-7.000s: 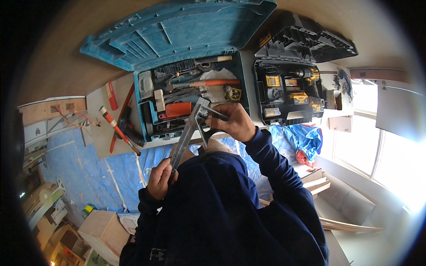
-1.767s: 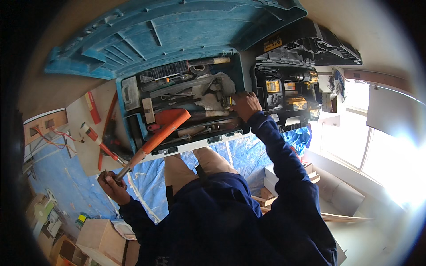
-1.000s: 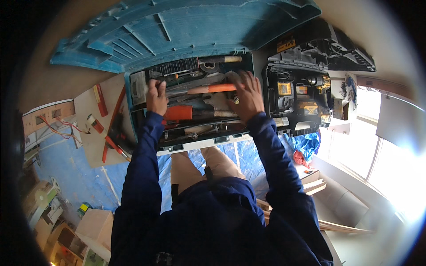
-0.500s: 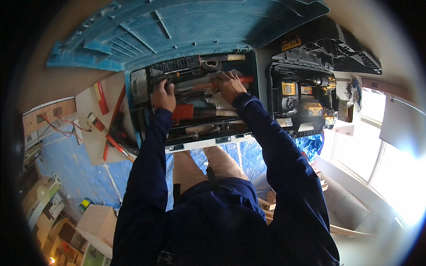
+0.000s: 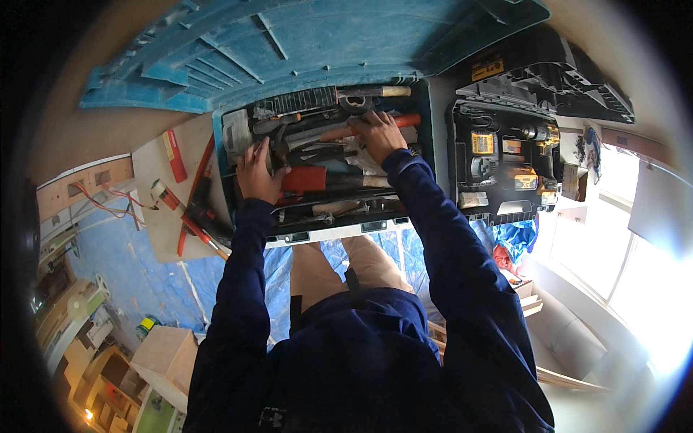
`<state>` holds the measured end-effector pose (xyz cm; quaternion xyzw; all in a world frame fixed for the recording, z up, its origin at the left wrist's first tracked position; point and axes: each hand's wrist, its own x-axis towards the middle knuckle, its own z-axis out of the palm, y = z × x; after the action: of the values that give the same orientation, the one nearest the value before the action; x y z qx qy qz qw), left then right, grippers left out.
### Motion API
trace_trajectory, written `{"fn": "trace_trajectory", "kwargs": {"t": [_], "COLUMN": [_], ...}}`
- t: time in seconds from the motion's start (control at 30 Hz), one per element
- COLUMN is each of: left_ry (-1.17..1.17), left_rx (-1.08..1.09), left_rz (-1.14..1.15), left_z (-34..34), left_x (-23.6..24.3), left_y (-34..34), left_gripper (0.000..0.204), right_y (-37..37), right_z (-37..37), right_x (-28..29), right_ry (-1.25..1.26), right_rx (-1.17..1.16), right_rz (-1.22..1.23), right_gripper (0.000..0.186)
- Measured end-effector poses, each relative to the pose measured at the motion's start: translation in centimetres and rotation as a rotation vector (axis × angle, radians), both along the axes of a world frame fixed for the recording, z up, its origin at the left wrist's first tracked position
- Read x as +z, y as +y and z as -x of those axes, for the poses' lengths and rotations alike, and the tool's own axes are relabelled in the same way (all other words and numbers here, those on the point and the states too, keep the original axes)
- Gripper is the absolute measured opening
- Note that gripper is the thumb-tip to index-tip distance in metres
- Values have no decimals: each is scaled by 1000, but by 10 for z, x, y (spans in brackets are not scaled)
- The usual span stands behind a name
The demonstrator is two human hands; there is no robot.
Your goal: The person opens a toolbox and repeatedly picks up, inspects, and places back various hand tools including a hammer, screwdriver, and caliper. The person also handles a red plastic object and a metal bar, moving them around the open toolbox without completing a clear assembly or repair.
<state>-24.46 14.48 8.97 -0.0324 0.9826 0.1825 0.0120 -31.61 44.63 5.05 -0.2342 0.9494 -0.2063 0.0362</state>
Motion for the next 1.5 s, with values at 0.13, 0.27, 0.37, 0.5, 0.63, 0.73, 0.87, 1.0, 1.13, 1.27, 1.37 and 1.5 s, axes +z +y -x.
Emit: {"fn": "trace_trajectory", "kwargs": {"t": [0.13, 0.27, 0.37, 0.5, 0.63, 0.73, 0.87, 1.0, 1.13, 1.27, 1.37, 1.5], "left_ry": [56, 15, 15, 124, 431, 628, 436, 282, 450, 365, 352, 330], "left_rx": [-111, -157, -192, -162, 65, 485, 825, 632, 696, 878, 883, 919], "left_rz": [55, 55, 89, 91, -232, -277, -194, -440, -765, -1127, -1283, -1614], "left_z": [2, -2, 1, -8, -23, -55, -94, -63, -60, -83, -119, -164], "left_x": [-15, -15, -8, -15, 14, 34, -21, -36, -55, 29, 66, 72], "left_y": [-8, -5, -4, -5, -32, -99, -211, -243, -270, -275, -300, -329], "left_gripper": [65, 54, 49, 45, 40, 44, 75, 58, 35, 33, 58, 82], "right_y": [0, 2, 5, 2, 0, -25, -68, -122, -180, -224, -263, -322], "right_z": [-11, -4, 8, -6, -13, -32, -88, -142, -170, -179, -189, -209], "right_x": [-6, -2, -4, 3, 14, 46, 58, 69, 103, 126, 113, 100], "right_ry": [75, 141, 100, -66, 16, 141, 82, -102, -178, -333, -409, -523], "right_rx": [-60, -82, -101, -301, -220, -293, -266, -299, -224, -129, -75, -61], "right_rz": [6, 27, 45, 265, 136, 160, 231, 316, 438, 447, 445, 348], "right_gripper": [40, 42, 41, 41, 39, 37, 36, 38, 34, 35, 40, 41]}}
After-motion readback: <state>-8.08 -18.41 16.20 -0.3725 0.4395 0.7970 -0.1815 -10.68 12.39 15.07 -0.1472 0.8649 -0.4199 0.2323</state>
